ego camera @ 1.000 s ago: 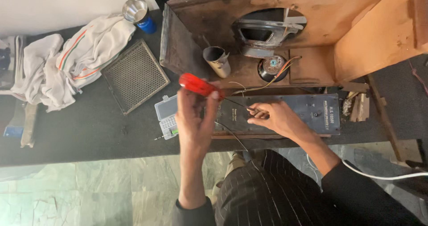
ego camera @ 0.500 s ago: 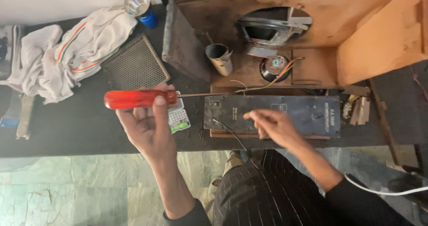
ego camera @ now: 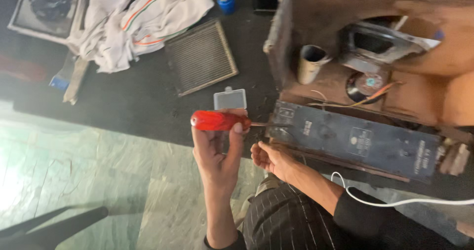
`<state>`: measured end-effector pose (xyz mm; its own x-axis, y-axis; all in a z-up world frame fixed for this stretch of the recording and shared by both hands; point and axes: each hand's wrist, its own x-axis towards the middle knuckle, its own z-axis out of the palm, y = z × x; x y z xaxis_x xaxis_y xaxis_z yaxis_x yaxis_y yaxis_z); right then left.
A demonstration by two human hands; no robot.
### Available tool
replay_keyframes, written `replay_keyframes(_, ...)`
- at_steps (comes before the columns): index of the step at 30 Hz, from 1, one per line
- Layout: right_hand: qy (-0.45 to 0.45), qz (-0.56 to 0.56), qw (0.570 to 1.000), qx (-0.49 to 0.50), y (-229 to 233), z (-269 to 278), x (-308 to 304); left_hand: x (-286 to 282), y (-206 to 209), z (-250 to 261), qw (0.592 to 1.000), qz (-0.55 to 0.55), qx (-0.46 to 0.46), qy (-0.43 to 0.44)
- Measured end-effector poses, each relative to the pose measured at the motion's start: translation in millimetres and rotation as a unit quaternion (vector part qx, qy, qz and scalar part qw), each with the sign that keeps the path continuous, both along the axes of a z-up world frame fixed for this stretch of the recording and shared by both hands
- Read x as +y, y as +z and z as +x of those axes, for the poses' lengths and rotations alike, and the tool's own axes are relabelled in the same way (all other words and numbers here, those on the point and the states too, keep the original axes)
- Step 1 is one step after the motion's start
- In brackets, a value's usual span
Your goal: The person uses a red-handled screwdriver to tighten screws on a black power supply unit inside a wooden box. They then remove the unit from the box and place it on the workbench.
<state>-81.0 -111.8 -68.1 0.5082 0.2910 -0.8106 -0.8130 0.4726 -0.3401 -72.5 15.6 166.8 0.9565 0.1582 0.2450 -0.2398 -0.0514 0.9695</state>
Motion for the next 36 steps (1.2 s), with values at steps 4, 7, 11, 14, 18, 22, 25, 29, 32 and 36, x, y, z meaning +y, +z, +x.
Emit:
replay_keyframes(4,-0.100,0.010,0.993,-0.055,-8.4,2.0,20.6,19.8,-5.2,-6.2,0.999,0.028,0.032,0.029)
replay_keyframes(7,-0.146,0.037,0.987,-0.058,2.0,1.8,22.8,27.7,-10.9,-6.1,0.999,0.023,0.034,0.024)
replay_keyframes(11,-0.129,0.060,0.986,-0.080,19.7,-2.5,19.9,29.5,-19.9,-1.7,0.999,0.010,0.044,0.012)
replay_keyframes(14,-0.062,0.001,0.992,-0.113,30.5,-12.7,10.2,28.5,-23.0,-1.1,0.999,0.012,0.046,0.002)
replay_keyframes(18,0.001,-0.208,0.965,-0.162,51.9,-22.9,-14.6,22.1,-17.4,1.2,0.999,-0.007,0.052,-0.013)
replay_keyframes(22,0.067,-0.417,0.861,-0.284,90.3,-30.7,-52.7,0.9,-7.2,6.8,0.997,-0.035,0.038,-0.056)
replay_keyframes(25,0.081,-0.619,0.672,-0.399,113.0,-29.5,-81.5,-26.7,-5.3,11.1,0.994,-0.033,0.028,-0.096)
replay_keyframes(29,0.139,-0.605,0.685,-0.381,118.8,-19.1,-121.2,-67.6,-9.1,20.7,0.987,0.062,-0.013,-0.145)
replay_keyframes(32,0.134,-0.593,0.663,-0.436,114.3,-15.7,-153.7,-93.6,-8.4,28.1,0.970,0.148,-0.076,-0.175)
replay_keyframes(36,0.164,-0.552,0.688,-0.441,102.1,-12.6,-179.0,-119.4,-8.9,34.9,0.951,0.194,-0.106,-0.215)
